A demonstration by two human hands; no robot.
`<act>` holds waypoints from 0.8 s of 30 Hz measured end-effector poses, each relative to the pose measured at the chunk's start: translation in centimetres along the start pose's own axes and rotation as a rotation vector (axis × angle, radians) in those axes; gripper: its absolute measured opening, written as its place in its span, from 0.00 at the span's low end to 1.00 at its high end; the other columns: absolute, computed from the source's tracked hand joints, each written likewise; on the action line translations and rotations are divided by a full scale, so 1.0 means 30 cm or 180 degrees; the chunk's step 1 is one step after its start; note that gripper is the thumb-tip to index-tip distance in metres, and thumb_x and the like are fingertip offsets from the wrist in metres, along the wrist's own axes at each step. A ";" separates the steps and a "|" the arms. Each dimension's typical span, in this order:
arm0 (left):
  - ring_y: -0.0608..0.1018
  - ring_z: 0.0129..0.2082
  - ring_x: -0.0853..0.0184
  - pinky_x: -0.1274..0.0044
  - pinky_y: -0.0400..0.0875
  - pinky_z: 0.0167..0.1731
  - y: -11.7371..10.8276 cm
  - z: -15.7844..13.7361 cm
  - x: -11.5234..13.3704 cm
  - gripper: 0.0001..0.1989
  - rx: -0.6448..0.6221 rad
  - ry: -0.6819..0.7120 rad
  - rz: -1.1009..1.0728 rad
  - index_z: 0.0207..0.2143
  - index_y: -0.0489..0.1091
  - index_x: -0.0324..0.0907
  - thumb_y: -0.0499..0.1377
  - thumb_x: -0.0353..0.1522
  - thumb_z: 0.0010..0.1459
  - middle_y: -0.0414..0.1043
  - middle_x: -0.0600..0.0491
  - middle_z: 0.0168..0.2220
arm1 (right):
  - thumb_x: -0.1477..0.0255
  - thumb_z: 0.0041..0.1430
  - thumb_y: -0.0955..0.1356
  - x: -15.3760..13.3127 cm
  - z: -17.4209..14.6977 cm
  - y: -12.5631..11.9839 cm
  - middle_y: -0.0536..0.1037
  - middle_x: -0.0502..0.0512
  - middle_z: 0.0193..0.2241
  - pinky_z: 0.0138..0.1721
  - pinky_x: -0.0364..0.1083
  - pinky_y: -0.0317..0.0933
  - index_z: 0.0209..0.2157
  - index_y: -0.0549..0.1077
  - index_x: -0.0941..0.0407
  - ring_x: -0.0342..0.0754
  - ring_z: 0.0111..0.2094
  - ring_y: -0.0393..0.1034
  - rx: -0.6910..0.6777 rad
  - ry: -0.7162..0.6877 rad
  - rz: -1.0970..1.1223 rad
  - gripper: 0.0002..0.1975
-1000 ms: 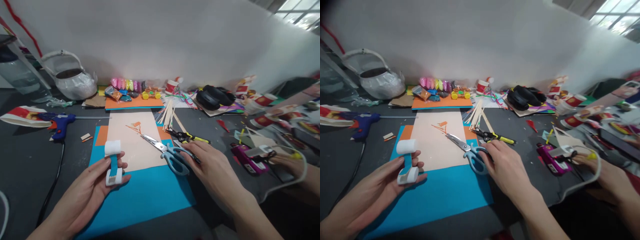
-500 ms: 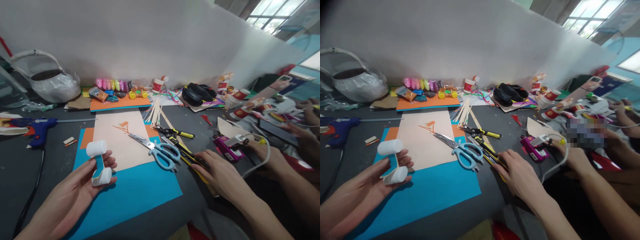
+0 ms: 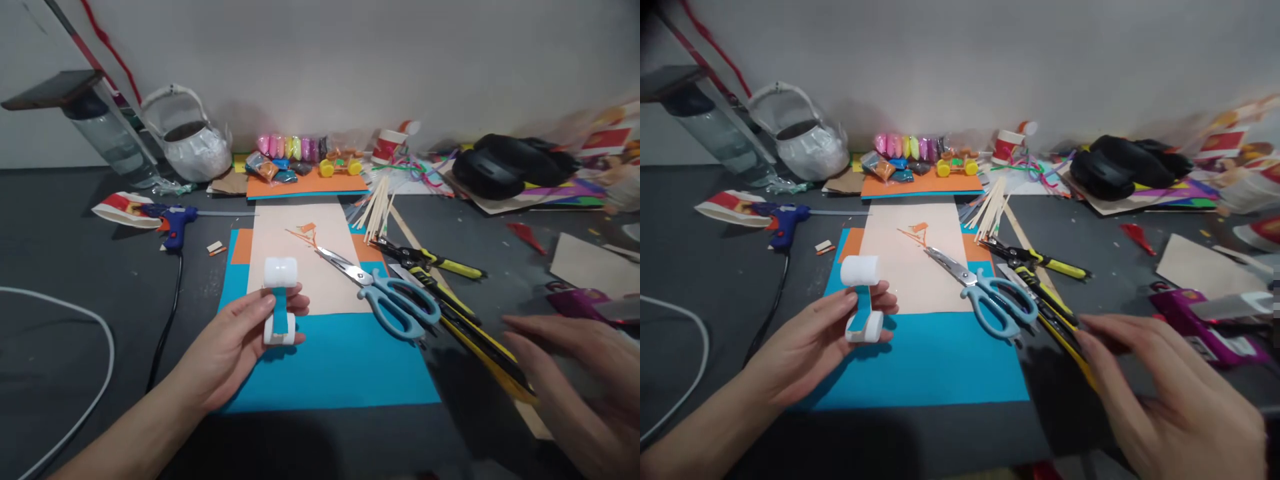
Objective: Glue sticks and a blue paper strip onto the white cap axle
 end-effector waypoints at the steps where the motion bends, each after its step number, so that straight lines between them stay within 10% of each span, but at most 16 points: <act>1: 0.78 0.49 0.56 0.73 0.80 0.37 0.000 -0.001 -0.007 0.11 -0.0025 -0.0026 0.0000 0.43 0.79 0.39 0.60 0.33 0.61 0.79 0.43 0.45 | 0.65 0.65 0.64 -0.057 0.023 0.006 0.74 0.54 0.37 0.39 0.57 0.62 0.43 0.71 0.46 0.58 0.36 0.72 -0.0010 0.0039 0.0088 0.07; 9: 0.78 0.45 0.61 0.75 0.77 0.41 0.000 -0.004 -0.031 0.10 -0.0202 -0.0210 -0.0212 0.42 0.79 0.41 0.64 0.34 0.58 0.80 0.46 0.42 | 0.77 0.64 0.66 -0.463 0.171 0.169 0.76 0.56 0.36 0.35 0.46 0.65 0.47 0.72 0.56 0.48 0.35 0.70 -0.0275 -0.1619 0.0565 0.11; 24: 0.78 0.40 0.64 0.75 0.73 0.42 -0.005 0.006 -0.030 0.10 -0.0474 -0.0298 -0.0507 0.41 0.78 0.40 0.57 0.32 0.64 0.78 0.49 0.38 | 0.79 0.62 0.67 -0.489 0.167 0.314 0.77 0.59 0.38 0.38 0.46 0.64 0.44 0.72 0.61 0.47 0.37 0.69 -0.0619 -0.1809 0.1337 0.09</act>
Point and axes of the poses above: each hand's wrist, its own z-axis towards the middle knuckle, its own y-axis out of the palm, x = y × z, the point moved 4 cm from there along z, towards the middle knuckle
